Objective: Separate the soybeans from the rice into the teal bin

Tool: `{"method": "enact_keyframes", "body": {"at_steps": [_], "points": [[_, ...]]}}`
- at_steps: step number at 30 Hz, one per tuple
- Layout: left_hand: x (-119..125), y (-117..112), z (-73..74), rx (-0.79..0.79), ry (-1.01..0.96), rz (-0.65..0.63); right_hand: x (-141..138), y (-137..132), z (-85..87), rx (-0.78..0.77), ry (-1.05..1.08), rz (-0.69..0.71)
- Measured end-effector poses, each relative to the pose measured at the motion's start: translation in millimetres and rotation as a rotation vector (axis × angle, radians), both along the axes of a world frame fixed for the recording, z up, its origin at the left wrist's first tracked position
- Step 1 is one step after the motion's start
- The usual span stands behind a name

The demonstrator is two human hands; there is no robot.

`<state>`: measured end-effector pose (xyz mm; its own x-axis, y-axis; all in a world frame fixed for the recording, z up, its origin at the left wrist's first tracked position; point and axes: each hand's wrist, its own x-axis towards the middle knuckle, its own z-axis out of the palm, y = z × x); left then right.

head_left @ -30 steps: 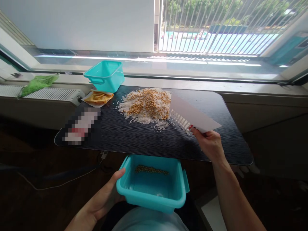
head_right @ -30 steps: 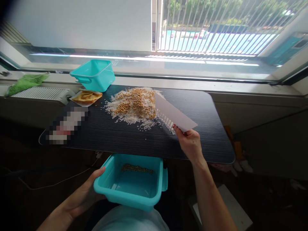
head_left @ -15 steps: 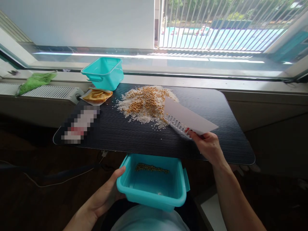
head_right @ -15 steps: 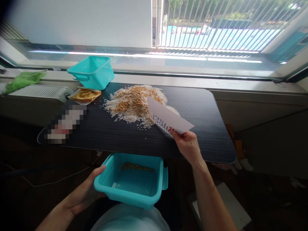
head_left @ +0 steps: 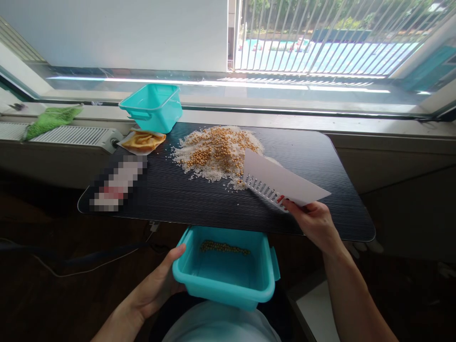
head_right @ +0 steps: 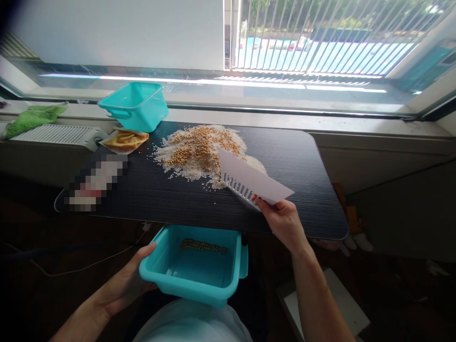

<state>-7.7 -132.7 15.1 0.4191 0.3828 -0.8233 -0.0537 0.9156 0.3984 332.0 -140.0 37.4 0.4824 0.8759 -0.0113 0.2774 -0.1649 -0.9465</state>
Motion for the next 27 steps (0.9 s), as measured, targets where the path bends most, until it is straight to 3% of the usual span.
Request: {"method": "enact_keyframes", "body": {"at_steps": [9, 15, 22, 27], "points": [[0, 0, 2.9, -0.004, 0.000, 0.001, -1, 5, -1.8, 0.022, 0.027, 0.023], [1, 0, -0.5, 0.001, -0.012, 0.004, -5, 3, 1.9, 0.010, 0.054, 0.122], [0, -1, 0.0, 0.008, -0.015, -0.009, -1, 13, -0.5, 0.031, -0.026, -0.011], [0, 0, 0.4, 0.013, -0.016, -0.011, -2, 16, 0.6, 0.040, 0.016, 0.040]]}}
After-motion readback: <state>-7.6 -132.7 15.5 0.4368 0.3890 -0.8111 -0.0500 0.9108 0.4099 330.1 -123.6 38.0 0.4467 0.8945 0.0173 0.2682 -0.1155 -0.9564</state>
